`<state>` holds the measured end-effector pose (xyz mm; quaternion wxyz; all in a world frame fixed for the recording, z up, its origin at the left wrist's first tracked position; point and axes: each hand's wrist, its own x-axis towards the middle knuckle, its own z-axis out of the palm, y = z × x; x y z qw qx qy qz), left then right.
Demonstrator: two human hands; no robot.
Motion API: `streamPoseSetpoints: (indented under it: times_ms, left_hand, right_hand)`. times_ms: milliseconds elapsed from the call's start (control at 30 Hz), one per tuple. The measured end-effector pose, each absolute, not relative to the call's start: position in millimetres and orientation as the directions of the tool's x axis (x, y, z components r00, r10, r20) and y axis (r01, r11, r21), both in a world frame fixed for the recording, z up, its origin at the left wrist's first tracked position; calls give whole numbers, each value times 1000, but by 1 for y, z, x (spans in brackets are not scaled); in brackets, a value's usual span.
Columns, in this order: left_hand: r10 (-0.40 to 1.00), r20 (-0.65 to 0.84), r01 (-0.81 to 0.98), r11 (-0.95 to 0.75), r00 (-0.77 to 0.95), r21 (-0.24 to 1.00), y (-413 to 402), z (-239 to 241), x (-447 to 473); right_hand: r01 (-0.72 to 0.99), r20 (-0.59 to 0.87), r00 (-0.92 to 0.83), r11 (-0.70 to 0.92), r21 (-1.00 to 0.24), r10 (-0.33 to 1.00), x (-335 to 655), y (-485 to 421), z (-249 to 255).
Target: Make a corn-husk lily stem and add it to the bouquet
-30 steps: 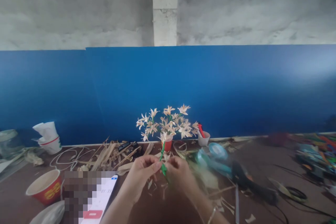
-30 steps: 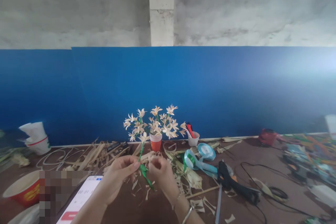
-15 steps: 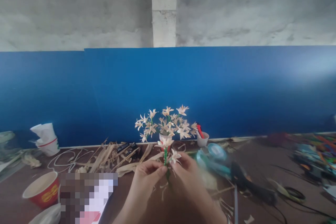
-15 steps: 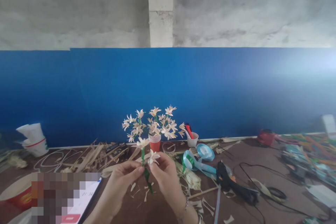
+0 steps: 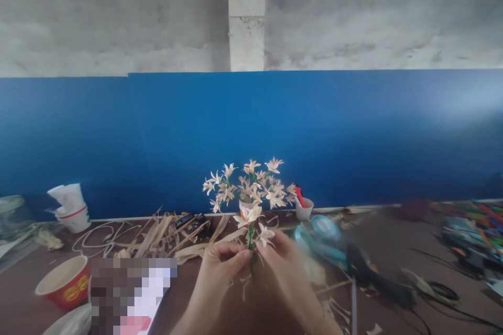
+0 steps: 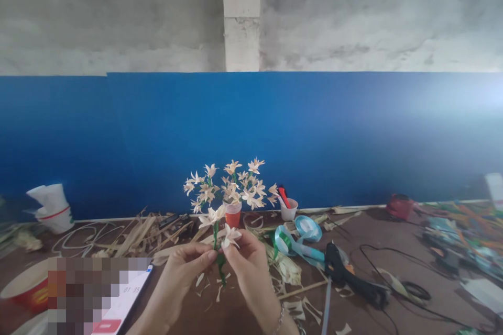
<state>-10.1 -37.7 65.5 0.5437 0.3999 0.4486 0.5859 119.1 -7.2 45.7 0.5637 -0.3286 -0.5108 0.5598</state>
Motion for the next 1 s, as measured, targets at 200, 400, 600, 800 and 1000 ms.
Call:
streamPoseSetpoints:
  times_ms: [200, 400, 600, 800, 1000]
  left_hand:
    - [998, 10, -288, -29, -68, 957, -33, 59, -11]
    - [999, -43, -331, 45, 12, 942, -30, 55, -10]
    - [978, -92, -460, 170, 187, 871, -38, 59, -8]
    - [942, -134, -496, 280, 308, 822, -46, 60, -6]
    - [987, -61, -289, 102, 147, 952, -41, 63, -8]
  right_hand:
    - [-276, 177, -171, 125, -953, 969, 121, -10, 52]
    - [-237, 207, -173, 163, -958, 963, 121, -12, 54]
    - [-254, 119, -411, 12, -967, 904, 133, -13, 70]
    - [-241, -47, -496, -190, -952, 867, 139, -22, 92]
    - [-238, -6, -298, -80, -968, 955, 130, -22, 89]
